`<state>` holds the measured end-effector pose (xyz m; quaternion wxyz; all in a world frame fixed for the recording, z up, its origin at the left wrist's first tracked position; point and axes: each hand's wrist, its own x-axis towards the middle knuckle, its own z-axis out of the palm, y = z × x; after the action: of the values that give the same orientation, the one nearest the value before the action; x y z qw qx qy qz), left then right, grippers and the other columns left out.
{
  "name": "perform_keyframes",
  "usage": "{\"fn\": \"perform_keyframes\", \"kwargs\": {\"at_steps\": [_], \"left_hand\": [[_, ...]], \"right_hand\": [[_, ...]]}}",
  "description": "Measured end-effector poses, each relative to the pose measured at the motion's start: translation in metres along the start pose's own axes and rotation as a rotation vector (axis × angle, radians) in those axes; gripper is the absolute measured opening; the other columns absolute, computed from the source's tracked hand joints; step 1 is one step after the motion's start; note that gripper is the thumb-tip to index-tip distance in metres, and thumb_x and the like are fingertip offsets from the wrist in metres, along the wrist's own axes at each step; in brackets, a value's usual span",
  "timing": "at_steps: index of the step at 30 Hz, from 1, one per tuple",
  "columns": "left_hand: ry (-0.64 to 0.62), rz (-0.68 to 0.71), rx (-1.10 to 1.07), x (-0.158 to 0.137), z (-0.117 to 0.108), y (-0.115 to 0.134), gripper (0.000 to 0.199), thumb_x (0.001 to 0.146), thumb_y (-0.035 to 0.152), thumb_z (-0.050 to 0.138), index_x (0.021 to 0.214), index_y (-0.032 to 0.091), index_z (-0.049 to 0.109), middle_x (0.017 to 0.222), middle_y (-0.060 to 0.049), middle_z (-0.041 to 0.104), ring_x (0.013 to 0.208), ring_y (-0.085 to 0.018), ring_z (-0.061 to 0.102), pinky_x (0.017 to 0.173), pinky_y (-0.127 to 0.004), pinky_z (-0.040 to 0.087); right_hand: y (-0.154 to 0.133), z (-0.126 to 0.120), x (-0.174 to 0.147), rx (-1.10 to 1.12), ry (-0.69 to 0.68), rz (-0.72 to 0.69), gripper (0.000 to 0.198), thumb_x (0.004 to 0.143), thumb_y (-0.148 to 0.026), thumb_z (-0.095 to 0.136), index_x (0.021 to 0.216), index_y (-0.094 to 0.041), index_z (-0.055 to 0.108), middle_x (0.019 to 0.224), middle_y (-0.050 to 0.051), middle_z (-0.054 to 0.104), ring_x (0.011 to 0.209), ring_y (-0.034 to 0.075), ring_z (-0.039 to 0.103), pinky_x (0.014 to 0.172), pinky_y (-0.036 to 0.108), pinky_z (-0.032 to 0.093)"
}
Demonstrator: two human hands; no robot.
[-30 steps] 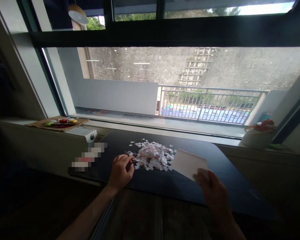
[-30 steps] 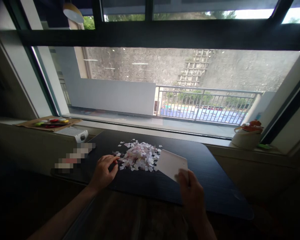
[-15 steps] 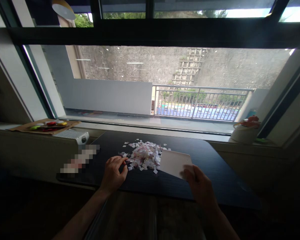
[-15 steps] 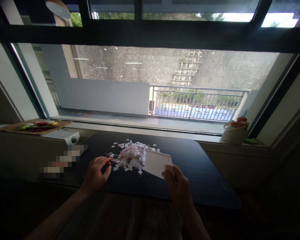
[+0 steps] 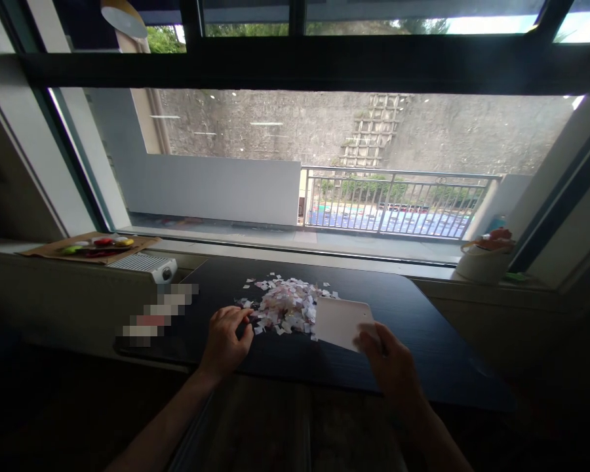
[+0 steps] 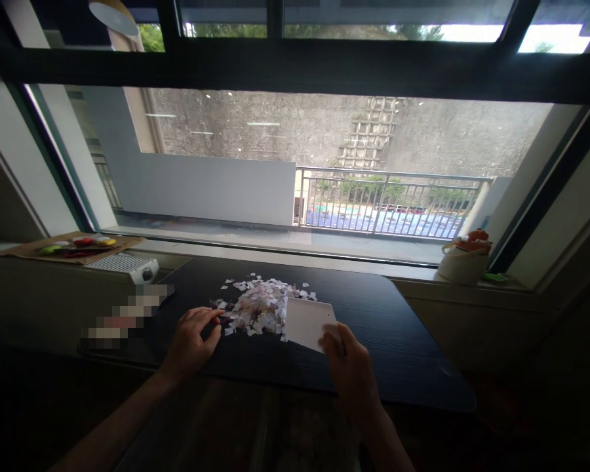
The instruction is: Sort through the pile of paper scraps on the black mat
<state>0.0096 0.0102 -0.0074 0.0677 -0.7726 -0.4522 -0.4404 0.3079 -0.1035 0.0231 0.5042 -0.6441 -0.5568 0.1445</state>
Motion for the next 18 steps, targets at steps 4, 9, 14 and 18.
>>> {"fn": "perform_keyframes", "kwargs": {"at_steps": [4,9,14,18], "left_hand": [[0.000,0.003,0.001,0.001,0.000,0.001,0.025,0.077,0.022,0.048,0.095,0.018,0.065,0.080,-0.005,0.066,0.092,-0.025,0.058,0.087,-0.043,0.043],[0.003,-0.015,-0.002,0.000,0.000,0.002,0.025,0.076,0.022,0.048,0.095,0.020,0.065,0.079,-0.004,0.066,0.092,-0.025,0.058,0.087,-0.042,0.043],[-0.006,-0.022,-0.010,0.001,-0.001,0.003,0.025,0.076,0.022,0.049,0.094,0.020,0.065,0.080,-0.004,0.066,0.092,-0.024,0.058,0.087,-0.042,0.043],[-0.008,-0.030,-0.012,0.001,-0.002,0.005,0.025,0.076,0.021,0.049,0.095,0.020,0.065,0.080,-0.005,0.066,0.092,-0.024,0.058,0.088,-0.042,0.043]], "right_hand": [[0.002,-0.010,-0.008,-0.083,0.116,0.067,0.031,0.083,-0.044,0.049,0.095,-0.019,0.063,0.079,0.006,0.074,0.075,0.023,0.070,0.064,0.030,0.052],[-0.005,-0.003,-0.020,-0.005,0.112,0.061,0.029,0.083,-0.045,0.050,0.088,-0.019,0.063,0.075,0.004,0.072,0.070,0.021,0.068,0.059,0.027,0.051],[-0.005,0.009,-0.030,0.103,0.074,0.084,0.030,0.082,-0.046,0.053,0.089,-0.019,0.064,0.078,0.004,0.072,0.072,0.021,0.067,0.062,0.028,0.052],[0.001,0.010,-0.039,0.134,0.094,0.151,0.033,0.080,-0.049,0.055,0.090,-0.018,0.064,0.080,0.005,0.072,0.075,0.022,0.068,0.064,0.028,0.054]]}}
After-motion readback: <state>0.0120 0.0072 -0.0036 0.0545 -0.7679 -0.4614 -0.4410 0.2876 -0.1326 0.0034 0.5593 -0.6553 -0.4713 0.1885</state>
